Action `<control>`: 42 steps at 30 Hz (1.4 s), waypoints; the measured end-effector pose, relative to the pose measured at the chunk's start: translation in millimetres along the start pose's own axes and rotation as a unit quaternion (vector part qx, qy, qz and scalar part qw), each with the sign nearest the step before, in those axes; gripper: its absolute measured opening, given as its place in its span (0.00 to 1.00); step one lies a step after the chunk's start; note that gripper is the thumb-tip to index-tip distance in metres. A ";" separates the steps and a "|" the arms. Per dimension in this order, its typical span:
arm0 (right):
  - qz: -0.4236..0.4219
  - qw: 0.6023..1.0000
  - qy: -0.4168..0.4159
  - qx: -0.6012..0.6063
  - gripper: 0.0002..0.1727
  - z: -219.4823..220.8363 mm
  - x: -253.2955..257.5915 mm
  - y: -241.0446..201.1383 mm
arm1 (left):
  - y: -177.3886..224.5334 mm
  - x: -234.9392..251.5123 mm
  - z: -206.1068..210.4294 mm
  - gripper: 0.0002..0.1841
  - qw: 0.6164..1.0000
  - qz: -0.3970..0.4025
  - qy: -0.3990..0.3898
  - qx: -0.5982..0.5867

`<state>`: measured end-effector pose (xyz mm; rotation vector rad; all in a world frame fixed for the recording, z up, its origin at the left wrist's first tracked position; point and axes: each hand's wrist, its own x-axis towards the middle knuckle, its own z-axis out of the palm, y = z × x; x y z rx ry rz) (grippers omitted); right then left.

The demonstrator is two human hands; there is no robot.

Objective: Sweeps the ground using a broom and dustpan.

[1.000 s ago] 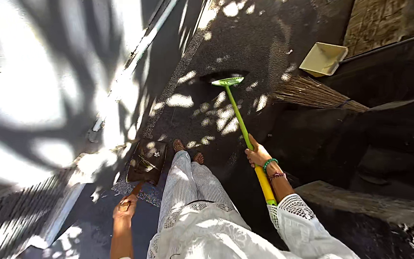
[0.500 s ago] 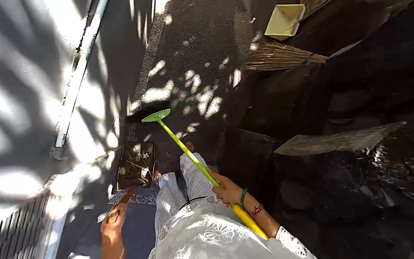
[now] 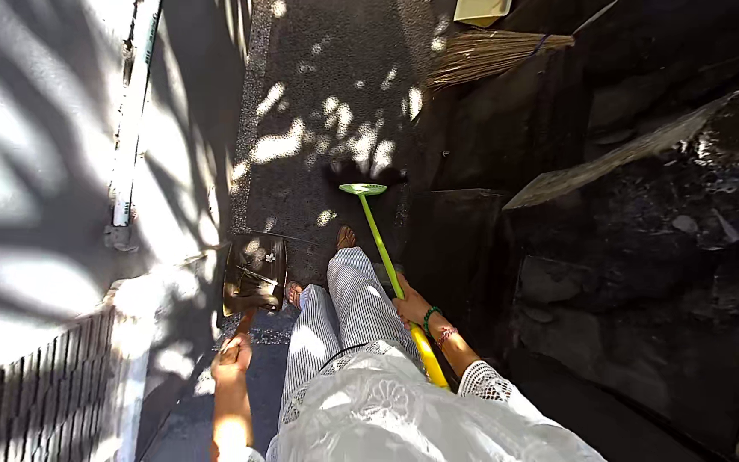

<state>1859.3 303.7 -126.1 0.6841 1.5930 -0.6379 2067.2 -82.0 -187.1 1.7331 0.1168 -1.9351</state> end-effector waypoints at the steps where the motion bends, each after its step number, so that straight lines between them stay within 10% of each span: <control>1: -0.011 1.000 -0.016 -0.021 0.48 10.3 -12.8 9.8 | 3.4 -1.1 -3.7 0.21 1.000 -0.017 -0.006 -0.003; 7: -0.125 0.987 -0.018 -0.102 0.47 36.8 -83.1 7.6 | 35.2 -15.4 -36.5 0.18 0.999 -0.046 -0.001 -0.027; 15: -0.166 0.938 0.133 -0.274 0.45 87.8 19.5 -112.5 | 62.1 -11.2 -60.9 0.14 0.995 -0.016 0.074 -0.068; 21: -0.141 0.877 0.035 -0.459 0.51 167.7 19.9 -68.5 | 72.8 4.9 -61.0 0.16 0.995 -0.013 0.062 -0.082; 28: -0.120 0.864 0.061 -0.485 0.46 133.3 -89.3 -35.4 | 76.8 4.5 -52.4 0.14 0.997 -0.028 0.033 -0.057; 36: -0.098 0.828 0.011 -0.553 0.50 169.7 -13.4 -71.0 | 57.9 7.2 -32.1 0.14 0.990 -0.008 0.096 -0.107; 42: -0.114 0.853 0.025 -0.509 0.48 107.7 -89.5 -36.7 | 59.8 4.7 -31.7 0.12 0.987 0.007 0.115 -0.110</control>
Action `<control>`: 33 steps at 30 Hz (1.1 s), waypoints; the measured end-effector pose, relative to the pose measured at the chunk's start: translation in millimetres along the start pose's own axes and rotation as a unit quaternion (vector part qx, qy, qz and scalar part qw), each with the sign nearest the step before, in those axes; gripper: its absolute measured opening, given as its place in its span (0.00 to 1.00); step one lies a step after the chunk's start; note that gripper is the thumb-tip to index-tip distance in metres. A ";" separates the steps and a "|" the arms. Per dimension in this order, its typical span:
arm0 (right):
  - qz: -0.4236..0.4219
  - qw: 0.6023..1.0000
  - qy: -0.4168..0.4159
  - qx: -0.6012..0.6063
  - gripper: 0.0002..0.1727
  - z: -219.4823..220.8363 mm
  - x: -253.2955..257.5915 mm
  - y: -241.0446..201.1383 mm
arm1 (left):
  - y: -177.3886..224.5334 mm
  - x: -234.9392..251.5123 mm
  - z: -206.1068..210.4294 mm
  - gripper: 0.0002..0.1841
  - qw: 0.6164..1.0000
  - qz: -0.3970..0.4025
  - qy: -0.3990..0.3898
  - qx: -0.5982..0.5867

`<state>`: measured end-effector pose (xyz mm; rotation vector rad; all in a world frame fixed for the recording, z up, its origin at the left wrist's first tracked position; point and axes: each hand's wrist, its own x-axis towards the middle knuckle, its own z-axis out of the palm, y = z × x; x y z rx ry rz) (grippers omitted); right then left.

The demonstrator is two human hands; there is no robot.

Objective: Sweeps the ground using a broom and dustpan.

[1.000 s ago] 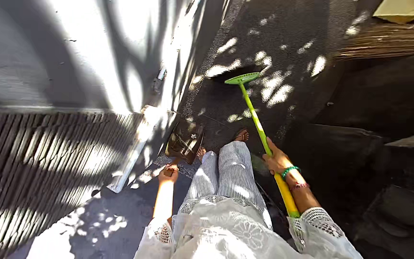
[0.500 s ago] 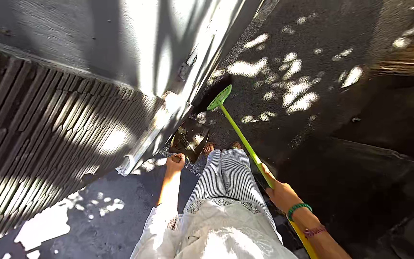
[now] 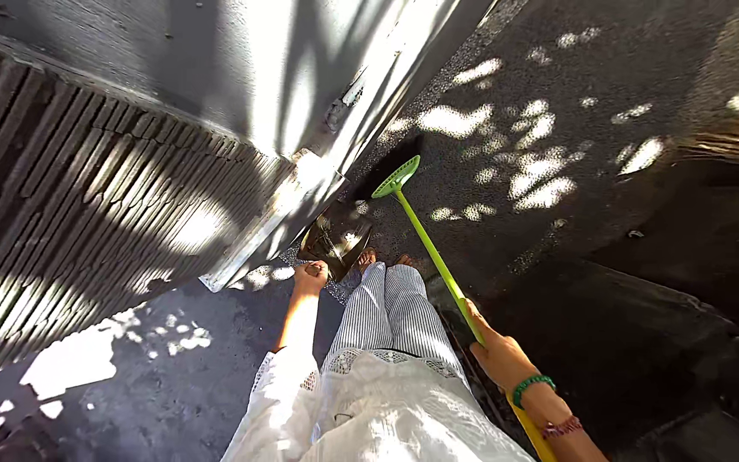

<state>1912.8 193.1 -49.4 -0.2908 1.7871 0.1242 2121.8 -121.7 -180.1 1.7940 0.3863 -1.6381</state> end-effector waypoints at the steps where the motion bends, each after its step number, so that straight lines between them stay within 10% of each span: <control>1: -0.002 0.999 0.019 0.026 0.48 -6.3 -9.1 8.1 | -2.7 0.9 0.2 0.12 1.000 0.002 0.002 0.000; 9: 0.003 0.995 0.008 0.096 0.50 14.2 86.6 -7.2 | -20.1 5.7 14.4 0.12 1.000 0.009 0.017 0.005; 16: -0.070 0.988 -0.131 -0.029 0.51 57.2 20.6 11.5 | -27.3 14.2 11.8 0.14 0.999 0.011 0.007 0.034; 21: -0.037 0.998 -0.040 0.023 0.51 24.2 -50.0 38.9 | -11.2 12.2 -2.3 0.14 1.000 -0.006 -0.003 0.013; 25: 0.010 0.996 0.047 0.080 0.50 -0.6 -1.5 29.9 | -4.5 20.9 -9.7 0.12 0.999 -0.018 -0.022 0.023; 33: 0.041 0.998 -0.030 -0.020 0.50 126.5 57.3 -70.9 | 30.4 33.3 -33.1 0.11 0.997 -0.038 -0.037 0.047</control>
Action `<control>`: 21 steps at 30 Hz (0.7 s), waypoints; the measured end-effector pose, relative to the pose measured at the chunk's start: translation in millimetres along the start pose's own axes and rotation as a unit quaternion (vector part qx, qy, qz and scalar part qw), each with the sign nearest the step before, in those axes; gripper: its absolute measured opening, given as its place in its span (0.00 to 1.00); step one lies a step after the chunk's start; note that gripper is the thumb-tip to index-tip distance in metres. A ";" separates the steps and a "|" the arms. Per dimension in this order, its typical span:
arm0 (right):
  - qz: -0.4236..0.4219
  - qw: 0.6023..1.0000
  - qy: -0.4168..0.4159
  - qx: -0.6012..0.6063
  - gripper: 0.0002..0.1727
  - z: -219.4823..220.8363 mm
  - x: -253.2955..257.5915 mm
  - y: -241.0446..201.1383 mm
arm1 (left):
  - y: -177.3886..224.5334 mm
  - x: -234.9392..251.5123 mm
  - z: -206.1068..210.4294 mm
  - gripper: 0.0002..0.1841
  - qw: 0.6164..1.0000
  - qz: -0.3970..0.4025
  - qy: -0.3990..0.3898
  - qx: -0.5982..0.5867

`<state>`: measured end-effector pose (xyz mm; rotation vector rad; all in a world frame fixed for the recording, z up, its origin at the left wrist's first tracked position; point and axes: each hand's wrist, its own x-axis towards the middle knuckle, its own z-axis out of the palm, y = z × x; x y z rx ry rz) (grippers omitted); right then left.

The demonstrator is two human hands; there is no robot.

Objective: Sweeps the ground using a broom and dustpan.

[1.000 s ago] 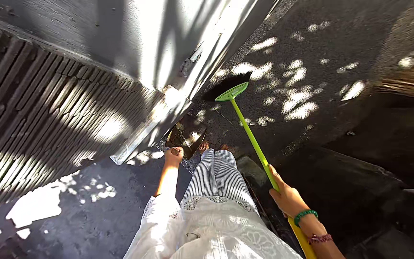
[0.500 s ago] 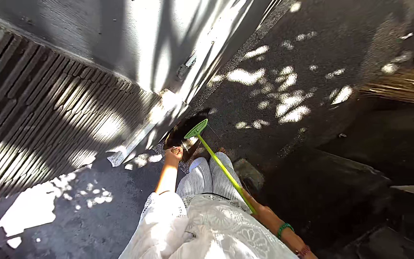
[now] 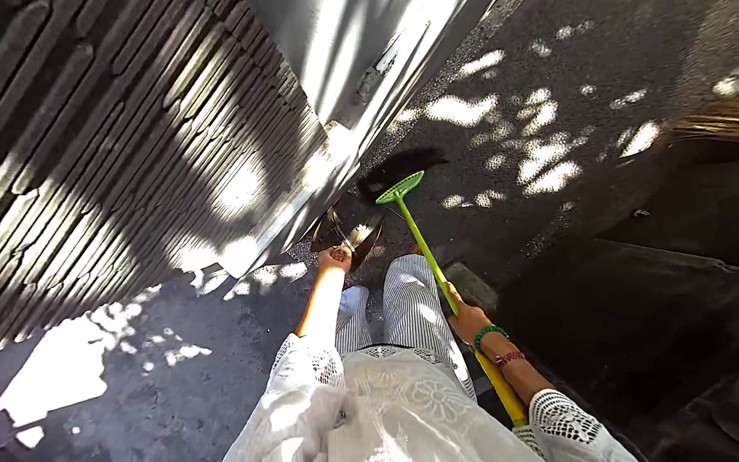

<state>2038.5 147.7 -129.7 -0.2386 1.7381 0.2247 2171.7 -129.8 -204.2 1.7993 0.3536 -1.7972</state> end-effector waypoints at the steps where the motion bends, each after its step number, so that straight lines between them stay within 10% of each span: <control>1: -0.013 1.000 0.000 -0.007 0.50 7.7 -10.0 -0.6 | 5.3 2.9 -9.6 0.10 1.000 0.003 -0.004 0.002; 10: -0.011 0.979 0.115 0.168 0.47 54.3 -96.7 -9.2 | 64.2 -8.3 -138.6 0.11 0.998 -0.038 -0.046 0.019; 21: 0.021 0.975 0.140 0.173 0.45 58.1 -25.6 -15.7 | 80.5 -9.2 -180.0 0.11 0.998 0.002 -0.046 0.036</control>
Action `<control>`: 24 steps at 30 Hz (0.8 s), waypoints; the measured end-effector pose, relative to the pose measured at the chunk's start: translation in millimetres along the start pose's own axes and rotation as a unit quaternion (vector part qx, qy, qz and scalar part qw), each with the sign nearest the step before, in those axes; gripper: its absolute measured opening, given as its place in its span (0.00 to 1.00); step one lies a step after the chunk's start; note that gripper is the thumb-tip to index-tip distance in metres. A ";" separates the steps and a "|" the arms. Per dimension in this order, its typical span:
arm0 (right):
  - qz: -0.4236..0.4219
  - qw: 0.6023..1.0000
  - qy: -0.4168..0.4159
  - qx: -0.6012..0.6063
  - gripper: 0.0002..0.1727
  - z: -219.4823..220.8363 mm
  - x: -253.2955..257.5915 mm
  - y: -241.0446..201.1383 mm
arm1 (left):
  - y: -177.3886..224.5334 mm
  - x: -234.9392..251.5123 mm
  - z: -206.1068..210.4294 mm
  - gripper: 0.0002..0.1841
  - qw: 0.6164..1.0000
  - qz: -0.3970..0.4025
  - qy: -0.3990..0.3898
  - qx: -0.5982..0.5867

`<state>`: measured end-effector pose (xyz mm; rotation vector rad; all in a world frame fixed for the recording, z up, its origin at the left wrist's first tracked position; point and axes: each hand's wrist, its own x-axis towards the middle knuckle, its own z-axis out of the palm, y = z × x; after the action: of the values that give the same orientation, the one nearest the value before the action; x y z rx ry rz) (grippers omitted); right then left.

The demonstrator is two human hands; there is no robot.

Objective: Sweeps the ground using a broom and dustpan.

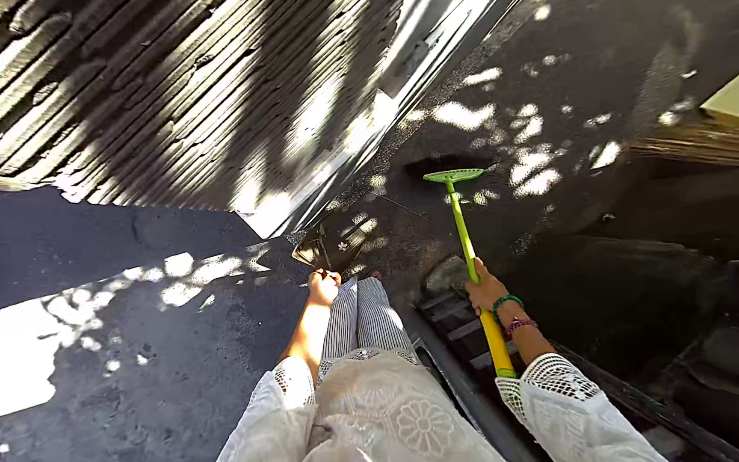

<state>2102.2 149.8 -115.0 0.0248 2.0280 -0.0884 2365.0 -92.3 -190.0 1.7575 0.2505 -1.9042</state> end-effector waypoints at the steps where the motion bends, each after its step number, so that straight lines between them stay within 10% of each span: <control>1: 0.000 0.999 -0.027 -0.041 0.46 12.3 -1.9 -0.5 | -3.2 1.6 4.6 0.10 1.000 0.010 0.005 0.004; 9: -0.034 0.960 -0.220 -0.167 0.46 -11.0 -92.9 28.5 | -5.2 13.0 27.6 0.09 0.998 0.038 0.039 -0.027; 17: -0.042 0.994 -0.076 -0.067 0.45 -110.9 -77.0 16.3 | 31.1 -5.7 -51.6 0.11 0.999 0.032 0.042 -0.008; 24: -0.052 0.998 -0.003 -0.022 0.44 -27.4 19.9 -43.7 | 67.9 -19.4 -122.7 0.15 0.997 0.023 0.021 -0.075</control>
<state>2066.4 107.9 -118.5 -0.1092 2.0246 -0.1085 2505.4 -86.0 -173.3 1.6900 0.3569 -1.7699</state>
